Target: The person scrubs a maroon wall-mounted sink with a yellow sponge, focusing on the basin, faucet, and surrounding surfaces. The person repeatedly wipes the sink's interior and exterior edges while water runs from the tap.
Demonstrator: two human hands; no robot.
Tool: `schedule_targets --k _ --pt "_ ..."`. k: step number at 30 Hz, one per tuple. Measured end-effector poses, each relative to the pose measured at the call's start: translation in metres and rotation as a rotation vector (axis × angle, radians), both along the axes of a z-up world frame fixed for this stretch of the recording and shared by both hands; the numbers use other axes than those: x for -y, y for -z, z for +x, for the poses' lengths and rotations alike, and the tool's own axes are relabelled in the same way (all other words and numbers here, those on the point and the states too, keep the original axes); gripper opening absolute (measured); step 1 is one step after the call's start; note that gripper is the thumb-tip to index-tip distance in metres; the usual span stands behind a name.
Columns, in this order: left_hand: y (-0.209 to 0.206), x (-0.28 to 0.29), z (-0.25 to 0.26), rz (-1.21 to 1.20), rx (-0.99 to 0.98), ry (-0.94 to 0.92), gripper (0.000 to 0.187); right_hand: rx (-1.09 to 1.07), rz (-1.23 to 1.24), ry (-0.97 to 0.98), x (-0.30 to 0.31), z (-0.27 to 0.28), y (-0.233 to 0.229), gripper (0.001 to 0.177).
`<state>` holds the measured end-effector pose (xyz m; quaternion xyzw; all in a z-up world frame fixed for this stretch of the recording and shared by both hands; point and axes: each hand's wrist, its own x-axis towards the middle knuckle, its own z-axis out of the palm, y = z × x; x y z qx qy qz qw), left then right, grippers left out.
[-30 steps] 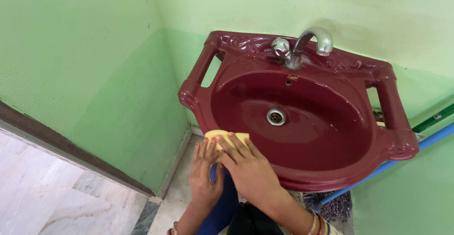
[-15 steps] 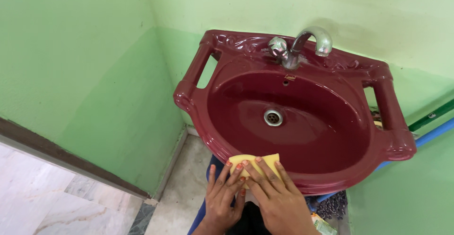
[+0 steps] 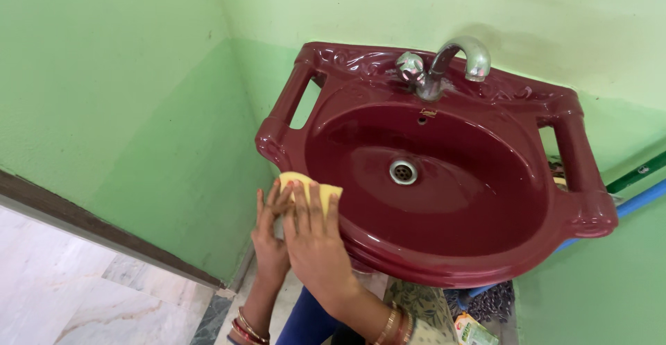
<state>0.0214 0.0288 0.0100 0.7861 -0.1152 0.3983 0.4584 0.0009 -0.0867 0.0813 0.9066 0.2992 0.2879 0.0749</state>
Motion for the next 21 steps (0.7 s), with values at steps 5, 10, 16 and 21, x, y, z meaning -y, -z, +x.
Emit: schedule_targets --k 5,10,16,21 --pt "-0.003 -0.002 0.002 -0.062 -0.007 0.062 0.025 0.025 0.057 0.021 -0.008 0.005 0.002 0.047" --pt "0.002 0.025 -0.015 -0.062 0.097 0.041 0.046 0.032 0.208 -0.049 0.020 -0.011 0.003 0.044" --pt "0.024 0.053 -0.038 0.091 0.107 -0.019 0.034 0.023 0.271 -0.106 0.062 -0.037 0.009 0.042" --pt "0.037 0.073 -0.053 0.189 0.136 -0.032 0.044 0.045 0.290 -0.097 0.091 -0.056 0.016 0.043"
